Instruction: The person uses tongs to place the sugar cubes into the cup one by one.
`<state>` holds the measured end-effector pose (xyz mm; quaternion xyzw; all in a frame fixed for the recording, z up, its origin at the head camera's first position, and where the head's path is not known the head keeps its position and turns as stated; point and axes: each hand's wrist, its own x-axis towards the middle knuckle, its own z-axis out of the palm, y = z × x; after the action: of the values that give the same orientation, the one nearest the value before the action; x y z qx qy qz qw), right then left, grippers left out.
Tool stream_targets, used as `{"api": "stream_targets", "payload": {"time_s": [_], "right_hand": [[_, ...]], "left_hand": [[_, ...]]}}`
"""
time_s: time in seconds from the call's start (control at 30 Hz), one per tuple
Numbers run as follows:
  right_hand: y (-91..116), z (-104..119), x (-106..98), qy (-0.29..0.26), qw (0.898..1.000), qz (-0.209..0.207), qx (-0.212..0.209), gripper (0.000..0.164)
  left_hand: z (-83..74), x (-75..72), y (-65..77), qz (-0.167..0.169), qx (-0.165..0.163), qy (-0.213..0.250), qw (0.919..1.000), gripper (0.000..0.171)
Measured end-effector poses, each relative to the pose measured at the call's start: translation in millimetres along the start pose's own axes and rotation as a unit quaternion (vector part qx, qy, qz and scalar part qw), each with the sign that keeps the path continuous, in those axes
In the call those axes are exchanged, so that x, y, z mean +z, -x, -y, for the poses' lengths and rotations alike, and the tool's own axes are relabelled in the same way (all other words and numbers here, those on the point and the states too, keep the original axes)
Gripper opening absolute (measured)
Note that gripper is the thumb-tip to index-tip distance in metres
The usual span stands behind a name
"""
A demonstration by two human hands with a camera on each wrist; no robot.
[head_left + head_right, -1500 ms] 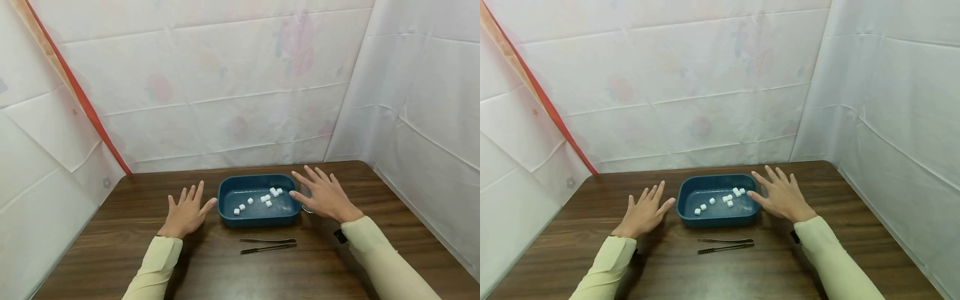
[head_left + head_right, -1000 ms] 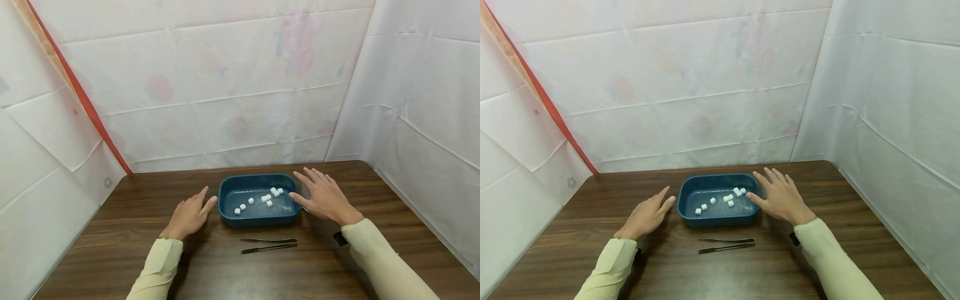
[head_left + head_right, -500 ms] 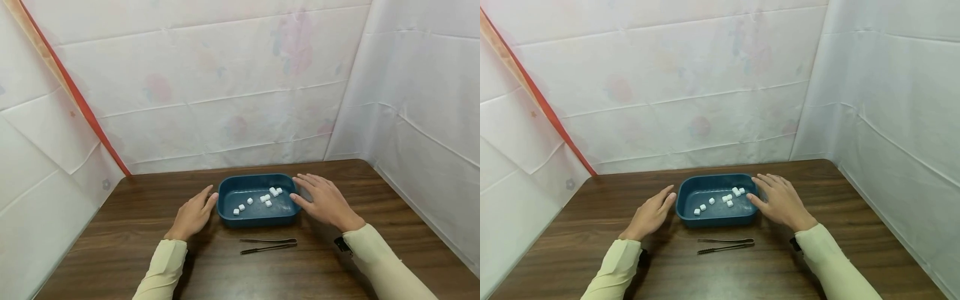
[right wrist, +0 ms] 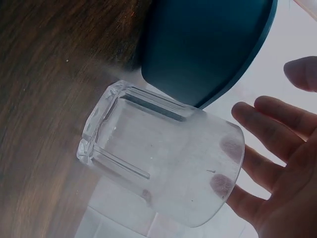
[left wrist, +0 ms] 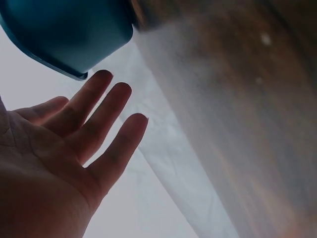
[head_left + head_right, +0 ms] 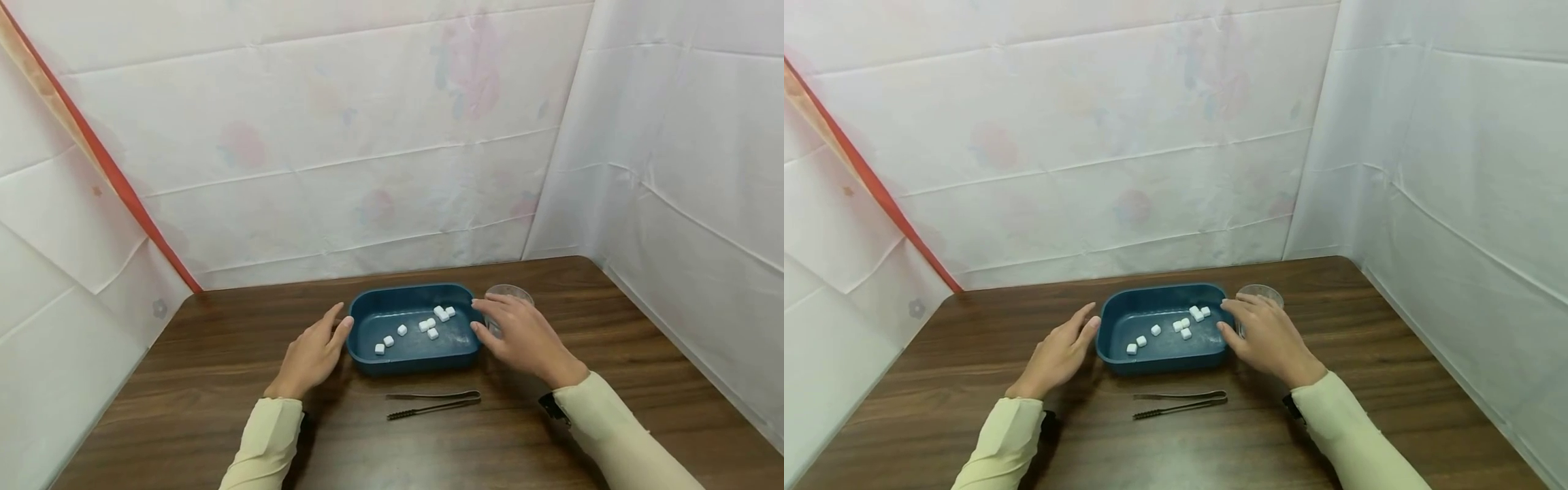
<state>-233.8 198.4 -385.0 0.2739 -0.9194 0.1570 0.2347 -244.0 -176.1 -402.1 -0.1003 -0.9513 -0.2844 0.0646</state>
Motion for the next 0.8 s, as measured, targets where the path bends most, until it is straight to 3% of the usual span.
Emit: {"api": "stream_targets", "payload": {"time_s": [0.33, 0.57, 0.8], "right_hand": [[2.2, 0.7, -0.6, 0.006, 1.000, -0.003, -0.021, 0.041], [3.0, 3.8, -8.0, 0.010, 0.999, -0.004, -0.042, 0.035], [-0.9, 12.8, -7.7, 0.005, 0.994, -0.039, -0.103, 0.030]], "left_hand": [[-2.3, 0.7, 0.2, 0.005, 0.000, 0.016, 0.9999, 0.078], [-6.7, 6.3, 0.7, 0.043, -0.003, 0.023, 0.9988, 0.081], [-3.3, 3.8, 1.7, 0.052, -0.008, 0.036, 0.9979, 0.079]]}}
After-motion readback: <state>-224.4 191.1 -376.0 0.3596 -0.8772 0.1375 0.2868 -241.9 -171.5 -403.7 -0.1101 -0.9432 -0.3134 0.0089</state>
